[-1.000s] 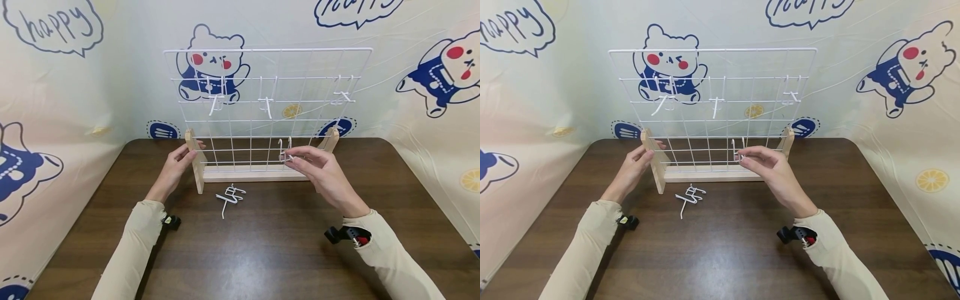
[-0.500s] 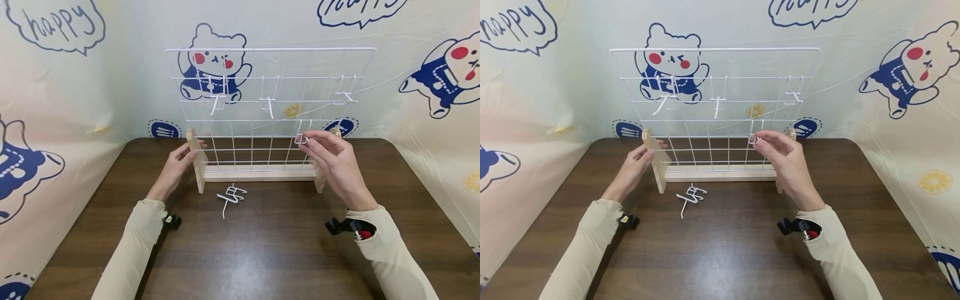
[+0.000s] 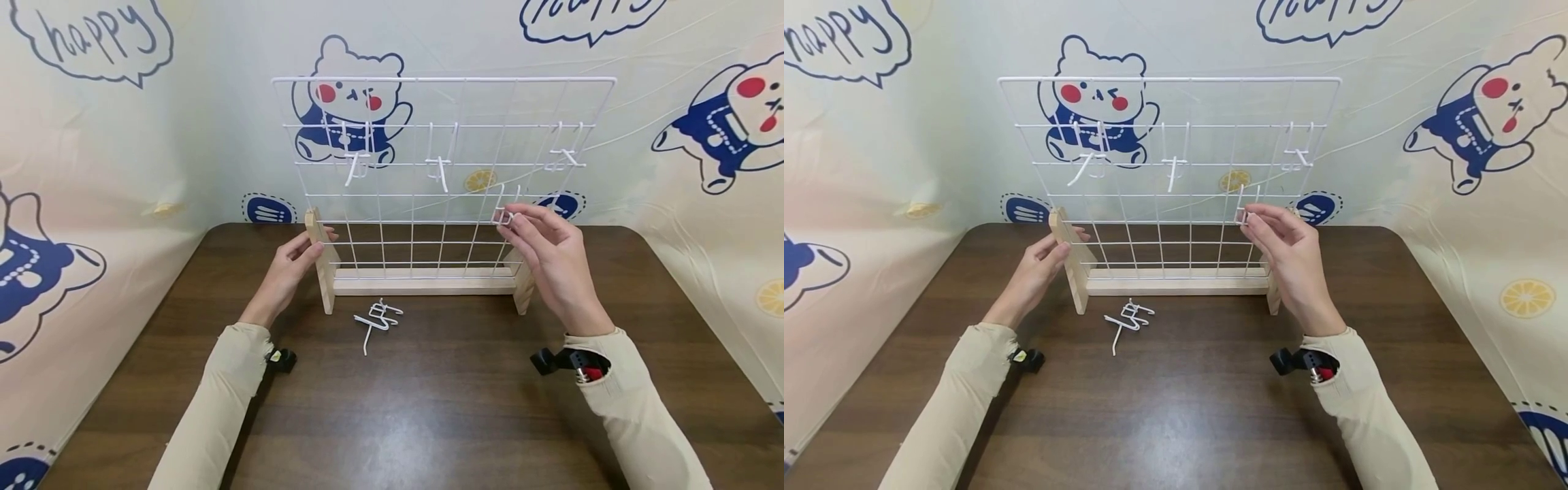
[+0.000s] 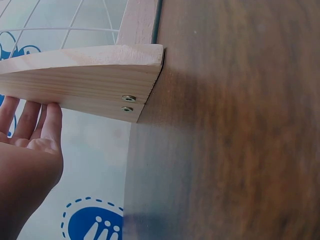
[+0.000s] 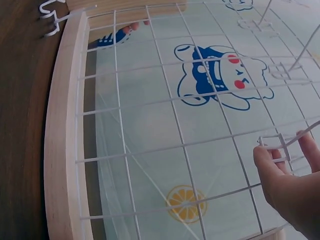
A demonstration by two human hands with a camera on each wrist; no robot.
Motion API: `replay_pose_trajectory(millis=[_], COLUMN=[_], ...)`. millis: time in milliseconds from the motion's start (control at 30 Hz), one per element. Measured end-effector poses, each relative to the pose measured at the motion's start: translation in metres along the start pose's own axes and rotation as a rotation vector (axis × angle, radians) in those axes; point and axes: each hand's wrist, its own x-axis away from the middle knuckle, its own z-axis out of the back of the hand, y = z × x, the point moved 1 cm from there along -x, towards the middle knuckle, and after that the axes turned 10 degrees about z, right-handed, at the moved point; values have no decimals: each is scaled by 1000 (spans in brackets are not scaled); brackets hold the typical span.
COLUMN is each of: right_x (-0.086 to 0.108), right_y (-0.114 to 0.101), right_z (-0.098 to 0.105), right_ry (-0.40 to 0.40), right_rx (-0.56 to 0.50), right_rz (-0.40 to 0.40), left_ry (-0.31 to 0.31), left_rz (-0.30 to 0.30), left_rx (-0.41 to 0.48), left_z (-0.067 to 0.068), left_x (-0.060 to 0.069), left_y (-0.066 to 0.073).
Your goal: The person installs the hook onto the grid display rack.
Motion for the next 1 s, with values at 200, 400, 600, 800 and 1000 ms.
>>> replay_pose_trajectory(millis=[200,400,600,800,1000], right_x=[0,2,2,4,5], right_y=[4,-1,-11,-21,-25], right_z=[3,4,3,6,6], right_ry=[10,-12,-32,-43,-76], right_rx=[91,267,371,645,884], right_rz=[-44,-37,-28,-34,-1], left_ry=[2,-5,-1,-2,-4], left_rz=[2,-1,1,1,0], left_rx=[-11,-7,-4,-2,-1], left_z=[0,0,1,2,1], left_x=[0,-1,-1,-1,-1], left_y=[-1,0,1,0,0])
